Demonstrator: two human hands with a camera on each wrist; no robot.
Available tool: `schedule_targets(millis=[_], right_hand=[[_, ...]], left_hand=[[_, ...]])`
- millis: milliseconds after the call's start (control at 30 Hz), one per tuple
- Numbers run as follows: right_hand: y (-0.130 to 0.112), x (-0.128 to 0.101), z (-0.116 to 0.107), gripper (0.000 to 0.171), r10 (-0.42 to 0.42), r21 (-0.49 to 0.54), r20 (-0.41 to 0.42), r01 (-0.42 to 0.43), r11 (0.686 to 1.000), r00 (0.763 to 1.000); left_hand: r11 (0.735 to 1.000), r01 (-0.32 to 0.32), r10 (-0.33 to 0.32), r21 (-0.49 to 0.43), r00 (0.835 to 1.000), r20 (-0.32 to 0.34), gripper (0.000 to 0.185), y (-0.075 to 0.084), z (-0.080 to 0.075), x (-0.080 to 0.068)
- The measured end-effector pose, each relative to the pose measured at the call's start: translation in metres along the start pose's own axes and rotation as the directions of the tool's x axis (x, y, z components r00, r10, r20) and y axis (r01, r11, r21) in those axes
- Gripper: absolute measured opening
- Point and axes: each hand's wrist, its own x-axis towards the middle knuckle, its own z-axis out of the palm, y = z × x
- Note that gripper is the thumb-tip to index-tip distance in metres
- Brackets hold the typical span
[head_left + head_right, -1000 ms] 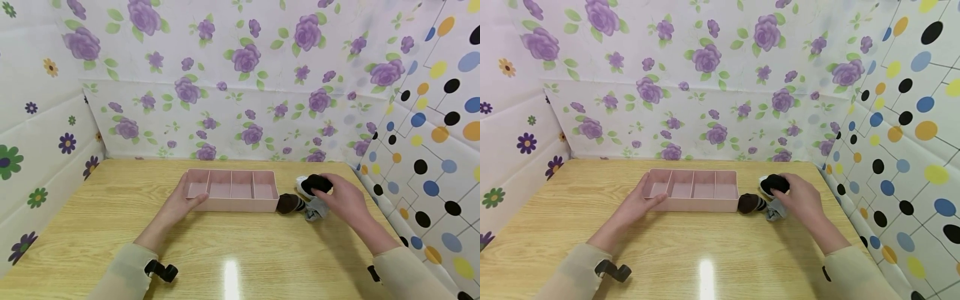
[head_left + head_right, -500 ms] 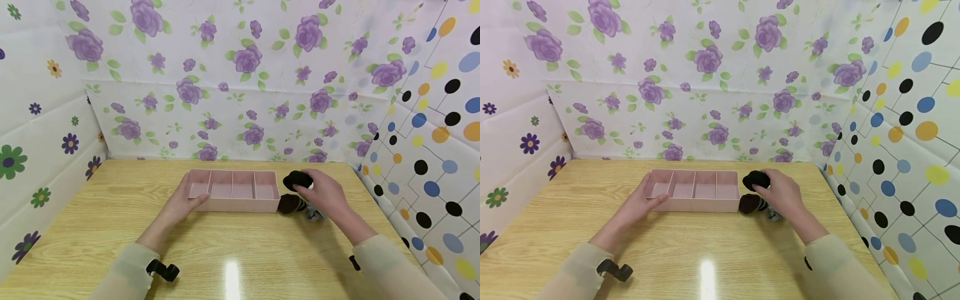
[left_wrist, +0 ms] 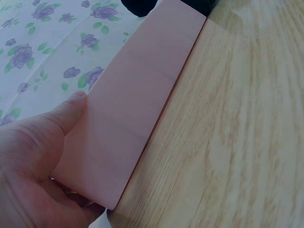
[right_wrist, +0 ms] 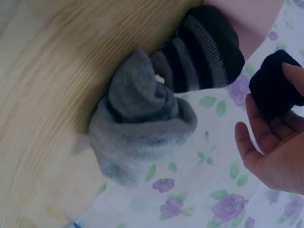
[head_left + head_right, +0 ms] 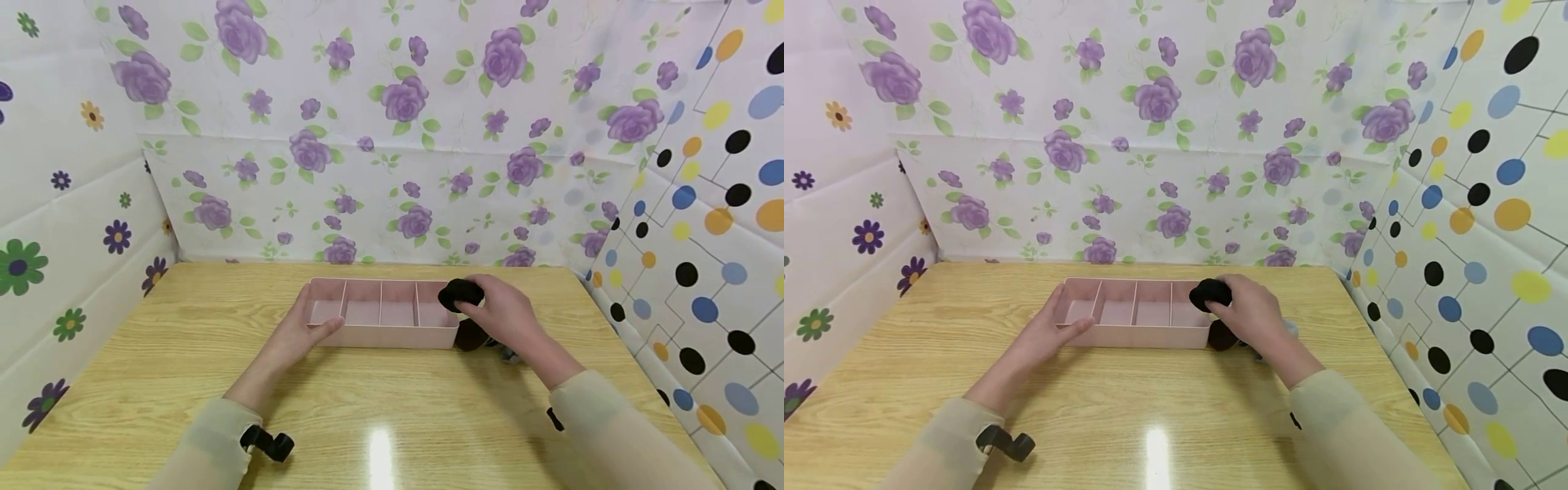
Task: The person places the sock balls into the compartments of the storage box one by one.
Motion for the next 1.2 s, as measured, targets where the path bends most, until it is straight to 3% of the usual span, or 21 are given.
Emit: schedule_targets(millis=[533,933,1200], right_hand=[[-0.01,0.016,0.02,0.041,-0.048,-0.001,0.018,0.048,0.999,0.999],[-0.014,0.026,0.028,0.046,-0.06,-0.019,0.077,0.061,0.998,0.995],[-0.018,0.031,0.032,0.045,-0.091,-0.016,0.111,0.094,0.995,0.99]], left_hand=[[1.0,0.008,-0.008,-0.027,1.0,0.002,0.128,0.001,0.0,0.0],[1.0,0.018,-0.018,-0.025,1.0,0.002,0.121,0.0,0.001,-0.001],[1.0,0.015,-0.015,-0.027,1.0,0.0,0.125,0.001,-0.001,-0.001]])
